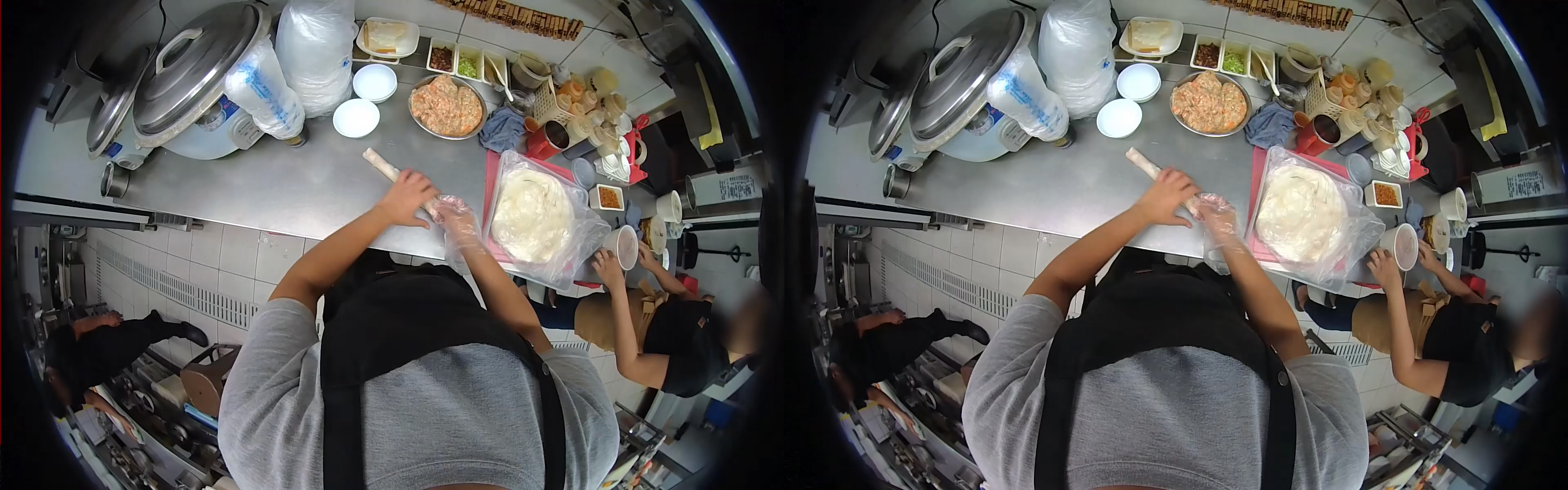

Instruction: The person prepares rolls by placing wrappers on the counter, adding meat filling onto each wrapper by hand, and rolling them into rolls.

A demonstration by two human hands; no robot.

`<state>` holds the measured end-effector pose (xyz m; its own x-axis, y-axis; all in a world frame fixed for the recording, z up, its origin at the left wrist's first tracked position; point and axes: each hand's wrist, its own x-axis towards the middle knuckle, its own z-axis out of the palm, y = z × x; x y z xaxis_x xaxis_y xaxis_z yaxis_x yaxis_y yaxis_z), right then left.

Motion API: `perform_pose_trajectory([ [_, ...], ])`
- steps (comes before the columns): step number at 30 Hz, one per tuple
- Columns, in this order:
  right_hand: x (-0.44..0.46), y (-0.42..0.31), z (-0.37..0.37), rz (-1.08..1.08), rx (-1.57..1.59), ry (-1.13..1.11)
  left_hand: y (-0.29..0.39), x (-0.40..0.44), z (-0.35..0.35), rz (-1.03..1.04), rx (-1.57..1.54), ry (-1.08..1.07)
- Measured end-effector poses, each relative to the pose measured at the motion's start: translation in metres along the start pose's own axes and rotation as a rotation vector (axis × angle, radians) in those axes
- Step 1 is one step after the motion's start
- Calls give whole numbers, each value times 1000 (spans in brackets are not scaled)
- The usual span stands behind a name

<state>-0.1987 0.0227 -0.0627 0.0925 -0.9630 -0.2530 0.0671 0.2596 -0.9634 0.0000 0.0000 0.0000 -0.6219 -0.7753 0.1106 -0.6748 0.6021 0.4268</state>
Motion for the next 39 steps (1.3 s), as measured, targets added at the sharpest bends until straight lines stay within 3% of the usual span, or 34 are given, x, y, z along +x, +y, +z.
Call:
perform_pose_trajectory([
  [2,-1,-16,-9,237,269,-163,11,18,19,24,103,1],
  [6,-28,-89,17,89,-1,36,4,47,9,-114,-64,-105],
  [8,-34,-105,26,-248,-276,90,0,53,0,-110,-73,-29],
  [9,-30,-102,24,-250,-276,97,1,55,-5,-102,-73,-30],
  [11,-18,-94,20,-615,-604,177,5,58,-14,-95,-98,-25],
  [18,0,-138,35,-367,-872,134,11,56,-32,-169,-183,21],
  [21,-2,-168,50,-351,-901,256,21,51,-63,-188,-366,170],
  [23,-11,-187,55,-502,-657,94,31,46,-83,-79,-519,355],
  [25,-14,-197,58,-566,-634,7,25,43,-87,-128,-486,402],
  [27,-9,-196,56,-887,-765,-115,20,41,-91,-173,-456,447],
  [28,-8,-197,56,-888,-766,-125,17,40,-92,-179,-483,436],
  [30,-9,-199,57,-1140,-1194,-161,9,36,-92,-194,-510,430],
  [31,-13,-213,64,-1141,-1191,-172,3,34,-91,-207,-502,415],
  [33,-17,-241,74,-906,-1433,-418,-1,27,-93,-225,-490,405],
  [34,-14,-241,76,-912,-1431,-423,-1,24,-98,-201,-528,392],
  [36,-6,-238,77,-1105,-900,-476,-3,19,-103,-182,-561,389],
  [39,4,-238,78,-1103,-1019,-593,-10,11,-108,-194,-602,386],
])
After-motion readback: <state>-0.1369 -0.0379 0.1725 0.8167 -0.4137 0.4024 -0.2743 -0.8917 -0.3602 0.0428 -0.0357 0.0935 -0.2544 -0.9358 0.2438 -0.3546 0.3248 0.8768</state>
